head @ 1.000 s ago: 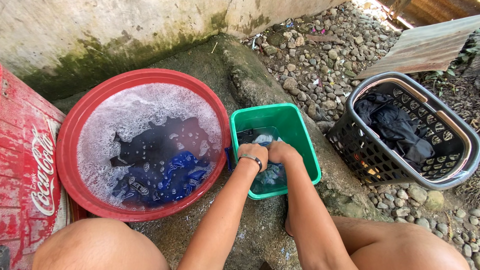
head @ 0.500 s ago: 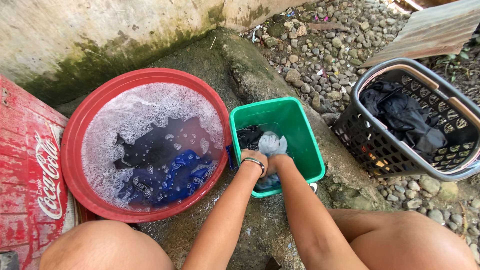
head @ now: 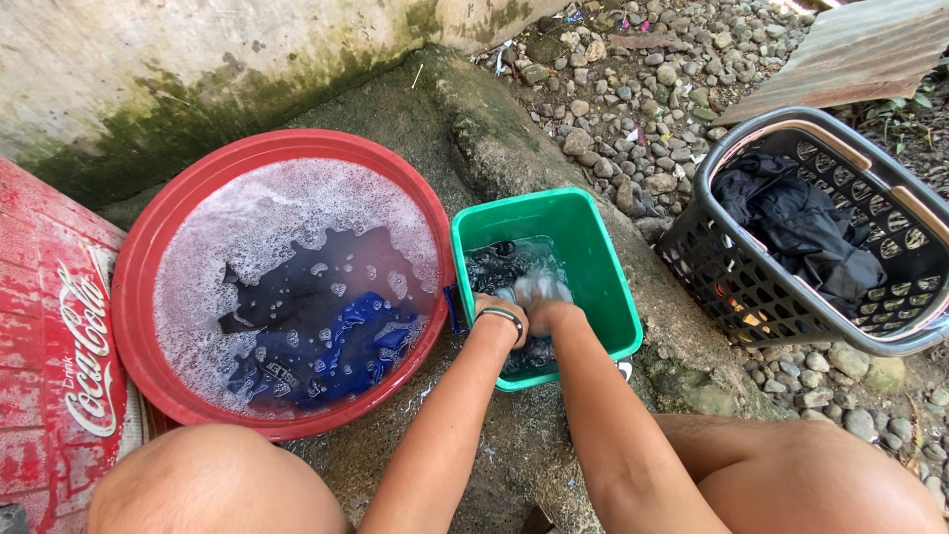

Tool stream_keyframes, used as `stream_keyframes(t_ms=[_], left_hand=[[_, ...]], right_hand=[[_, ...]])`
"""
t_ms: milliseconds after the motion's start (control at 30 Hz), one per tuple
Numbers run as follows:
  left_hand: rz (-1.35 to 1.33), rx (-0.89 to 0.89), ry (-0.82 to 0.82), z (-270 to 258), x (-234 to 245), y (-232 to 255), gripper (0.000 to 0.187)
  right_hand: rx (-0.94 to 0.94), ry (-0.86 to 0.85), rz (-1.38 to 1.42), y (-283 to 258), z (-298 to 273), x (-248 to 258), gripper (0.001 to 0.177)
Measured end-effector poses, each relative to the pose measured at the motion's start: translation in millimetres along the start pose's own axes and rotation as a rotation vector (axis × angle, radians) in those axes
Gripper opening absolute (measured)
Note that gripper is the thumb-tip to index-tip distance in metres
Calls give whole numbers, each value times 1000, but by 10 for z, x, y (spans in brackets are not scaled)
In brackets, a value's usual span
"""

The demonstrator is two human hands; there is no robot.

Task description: The person washes clothes by hand in a red basin, scrubbing and wringing out various items before placing them into a green bucket.

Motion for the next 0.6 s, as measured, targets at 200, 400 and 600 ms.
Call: stream_keyframes(t_ms=[200, 400, 600], left_hand=[[-23, -7, -65, -237, 92, 42, 54], [-95, -37, 109, -30, -51, 16, 38], [-406, -144, 528, -36, 78, -85, 44]], right_hand=[[2, -280, -30, 94, 309, -330, 48], [42, -109, 75, 153, 501, -415, 42], [77, 475, 555, 202, 129, 121, 34]])
Point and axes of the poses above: each hand's wrist, its own z-axis towards the middle knuckle, its own x-axis out of the back of the hand, y = z × x, the point moved 3 cm from there along z, towards the middle knuckle, and after that the axes turned 2 degrees about -z, right-handed, at the moved point
